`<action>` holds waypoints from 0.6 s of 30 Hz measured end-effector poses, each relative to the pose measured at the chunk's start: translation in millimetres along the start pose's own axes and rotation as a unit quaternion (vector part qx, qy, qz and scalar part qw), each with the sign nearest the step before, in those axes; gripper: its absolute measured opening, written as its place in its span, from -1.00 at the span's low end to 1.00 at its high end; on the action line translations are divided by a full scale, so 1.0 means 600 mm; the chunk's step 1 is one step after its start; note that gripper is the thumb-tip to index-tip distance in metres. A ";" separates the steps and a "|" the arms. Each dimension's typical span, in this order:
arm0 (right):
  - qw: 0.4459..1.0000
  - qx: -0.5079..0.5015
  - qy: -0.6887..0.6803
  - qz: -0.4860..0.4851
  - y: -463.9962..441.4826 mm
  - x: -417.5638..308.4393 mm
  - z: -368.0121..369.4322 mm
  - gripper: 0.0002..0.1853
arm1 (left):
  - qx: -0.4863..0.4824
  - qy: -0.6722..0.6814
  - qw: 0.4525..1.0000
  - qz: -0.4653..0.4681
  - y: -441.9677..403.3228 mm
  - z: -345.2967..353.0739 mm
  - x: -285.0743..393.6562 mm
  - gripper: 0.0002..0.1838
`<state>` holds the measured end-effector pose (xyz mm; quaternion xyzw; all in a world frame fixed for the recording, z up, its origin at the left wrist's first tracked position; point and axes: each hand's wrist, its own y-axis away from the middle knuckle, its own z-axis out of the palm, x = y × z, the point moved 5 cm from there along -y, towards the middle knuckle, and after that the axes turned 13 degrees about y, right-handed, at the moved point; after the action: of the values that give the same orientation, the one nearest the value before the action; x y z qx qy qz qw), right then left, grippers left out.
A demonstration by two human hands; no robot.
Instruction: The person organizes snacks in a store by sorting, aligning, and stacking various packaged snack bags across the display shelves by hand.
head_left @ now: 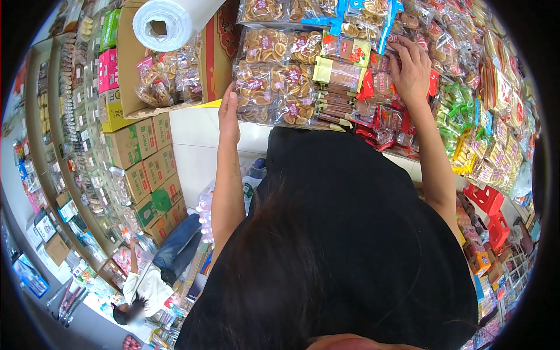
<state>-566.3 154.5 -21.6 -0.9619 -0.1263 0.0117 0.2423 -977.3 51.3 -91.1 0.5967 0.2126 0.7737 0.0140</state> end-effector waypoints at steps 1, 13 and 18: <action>1.000 0.002 -0.002 0.002 0.000 0.000 0.000 -0.68 | -0.001 -0.001 1.000 0.000 0.000 0.000 0.000 -0.38; 1.000 -0.001 -0.002 0.002 -0.001 -0.001 -0.002 -0.67 | 0.000 -0.003 1.000 0.003 -0.002 -0.003 -0.003 -0.35; 1.000 -0.002 -0.001 0.003 -0.001 0.000 -0.001 -0.68 | 0.001 -0.001 1.000 0.001 0.000 0.001 0.000 -0.36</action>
<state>-566.5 154.7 -21.0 -0.9628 -0.1236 0.0136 0.2401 -977.1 51.7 -90.8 0.5979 0.2126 0.7728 0.0134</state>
